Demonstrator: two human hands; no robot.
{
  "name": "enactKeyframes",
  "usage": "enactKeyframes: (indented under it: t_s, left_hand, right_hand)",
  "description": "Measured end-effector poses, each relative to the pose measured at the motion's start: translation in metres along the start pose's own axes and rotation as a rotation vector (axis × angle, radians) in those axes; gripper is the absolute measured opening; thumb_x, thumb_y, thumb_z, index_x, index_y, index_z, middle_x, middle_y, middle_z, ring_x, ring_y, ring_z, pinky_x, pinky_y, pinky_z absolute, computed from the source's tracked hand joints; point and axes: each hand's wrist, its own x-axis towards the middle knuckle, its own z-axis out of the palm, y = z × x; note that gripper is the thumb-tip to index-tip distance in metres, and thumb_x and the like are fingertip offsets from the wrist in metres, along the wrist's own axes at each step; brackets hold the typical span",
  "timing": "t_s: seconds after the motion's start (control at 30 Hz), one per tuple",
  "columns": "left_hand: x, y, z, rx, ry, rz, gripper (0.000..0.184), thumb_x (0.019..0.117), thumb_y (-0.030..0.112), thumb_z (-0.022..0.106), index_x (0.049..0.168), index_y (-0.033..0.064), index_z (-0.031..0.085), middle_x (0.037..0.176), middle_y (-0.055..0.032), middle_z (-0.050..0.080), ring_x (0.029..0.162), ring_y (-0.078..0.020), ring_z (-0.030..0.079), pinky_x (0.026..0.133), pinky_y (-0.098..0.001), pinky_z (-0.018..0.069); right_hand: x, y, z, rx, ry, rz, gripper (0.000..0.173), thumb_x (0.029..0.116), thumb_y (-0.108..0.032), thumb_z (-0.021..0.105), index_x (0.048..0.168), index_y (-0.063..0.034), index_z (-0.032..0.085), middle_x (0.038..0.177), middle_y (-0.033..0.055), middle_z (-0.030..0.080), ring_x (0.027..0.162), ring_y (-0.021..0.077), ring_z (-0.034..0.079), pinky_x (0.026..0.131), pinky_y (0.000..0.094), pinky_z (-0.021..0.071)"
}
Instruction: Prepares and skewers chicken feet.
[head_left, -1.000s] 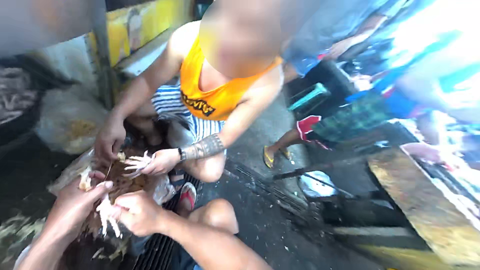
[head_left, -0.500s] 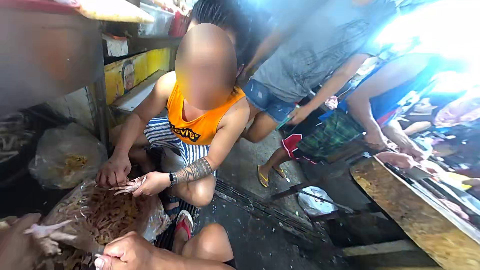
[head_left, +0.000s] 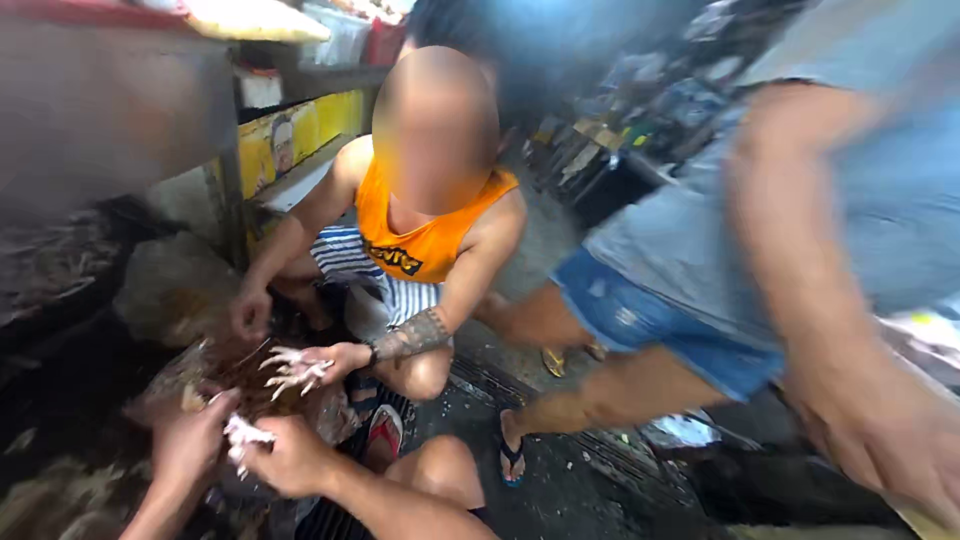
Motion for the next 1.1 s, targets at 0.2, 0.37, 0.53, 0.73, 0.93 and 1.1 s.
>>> enactKeyframes:
  t_s: [0.2, 0.37, 0.53, 0.73, 0.93, 1.1]
  left_hand:
    - [0.002, -0.026, 0.002, -0.097, -0.203, -0.004, 0.043, 0.0913, 0.020, 0.075, 0.127, 0.0013, 0.062, 0.105, -0.0088, 0.072, 0.095, -0.0165, 0.070, 0.089, -0.0382, 0.0595]
    - [0.006, -0.013, -0.027, -0.130, -0.032, -0.007, 0.033, 0.0860, 0.008, 0.074, 0.116, -0.0007, 0.064, 0.099, -0.0128, 0.067, 0.086, -0.0199, 0.064, 0.077, -0.0396, 0.0565]
    - [0.015, -0.001, -0.042, -0.161, 0.006, -0.097, 0.022, 0.0843, 0.007, 0.074, 0.103, 0.0026, 0.063, 0.081, -0.0070, 0.059, 0.067, -0.0153, 0.056, 0.060, -0.0341, 0.0502]
    - [0.040, -0.030, -0.049, -0.191, 0.131, -0.087, 0.040, 0.0896, 0.017, 0.074, 0.124, 0.0005, 0.062, 0.102, -0.0180, 0.068, 0.087, -0.0275, 0.067, 0.075, -0.0482, 0.0589]
    - [0.056, -0.021, -0.077, -0.573, 0.309, -0.145, 0.020, 0.0911, 0.011, 0.067, 0.108, 0.0031, 0.059, 0.082, -0.0113, 0.065, 0.068, -0.0220, 0.065, 0.060, -0.0411, 0.0576]
    - [0.005, -0.018, -0.038, -0.451, 0.080, -0.150, 0.023, 0.0985, 0.016, 0.066, 0.115, 0.0001, 0.064, 0.081, -0.0080, 0.065, 0.064, -0.0132, 0.060, 0.058, -0.0305, 0.0541]
  right_hand:
    - [-0.015, 0.001, 0.007, -0.153, 0.073, 0.042, 0.024, 0.1008, -0.015, 0.059, 0.112, 0.0030, 0.072, 0.100, 0.0115, 0.074, 0.092, 0.0135, 0.071, 0.089, 0.0341, 0.0591]
    - [-0.007, -0.004, 0.012, -0.221, -0.032, -0.083, 0.038, 0.1052, -0.029, 0.051, 0.109, 0.0025, 0.071, 0.082, 0.0072, 0.067, 0.067, 0.0104, 0.061, 0.066, 0.0368, 0.0561]
    - [-0.002, -0.002, 0.018, -0.094, -0.052, -0.125, 0.037, 0.1009, -0.043, 0.051, 0.081, -0.0138, 0.062, 0.060, -0.0094, 0.048, 0.048, 0.0014, 0.046, 0.045, 0.0234, 0.0427]
    - [-0.016, -0.010, 0.014, 0.051, -0.117, -0.238, 0.038, 0.1071, -0.030, 0.048, 0.076, -0.0137, 0.061, 0.064, -0.0092, 0.052, 0.056, 0.0008, 0.049, 0.053, 0.0203, 0.0436]
    - [-0.005, 0.009, 0.004, 0.042, -0.051, -0.089, 0.035, 0.1081, -0.021, 0.039, 0.109, -0.0052, 0.070, 0.078, -0.0027, 0.061, 0.059, 0.0045, 0.055, 0.055, 0.0227, 0.0508]
    - [-0.003, 0.009, 0.003, 0.139, -0.036, 0.103, 0.034, 0.1030, -0.017, 0.047, 0.131, -0.0047, 0.061, 0.081, -0.0050, 0.062, 0.058, 0.0037, 0.054, 0.052, 0.0244, 0.0503]
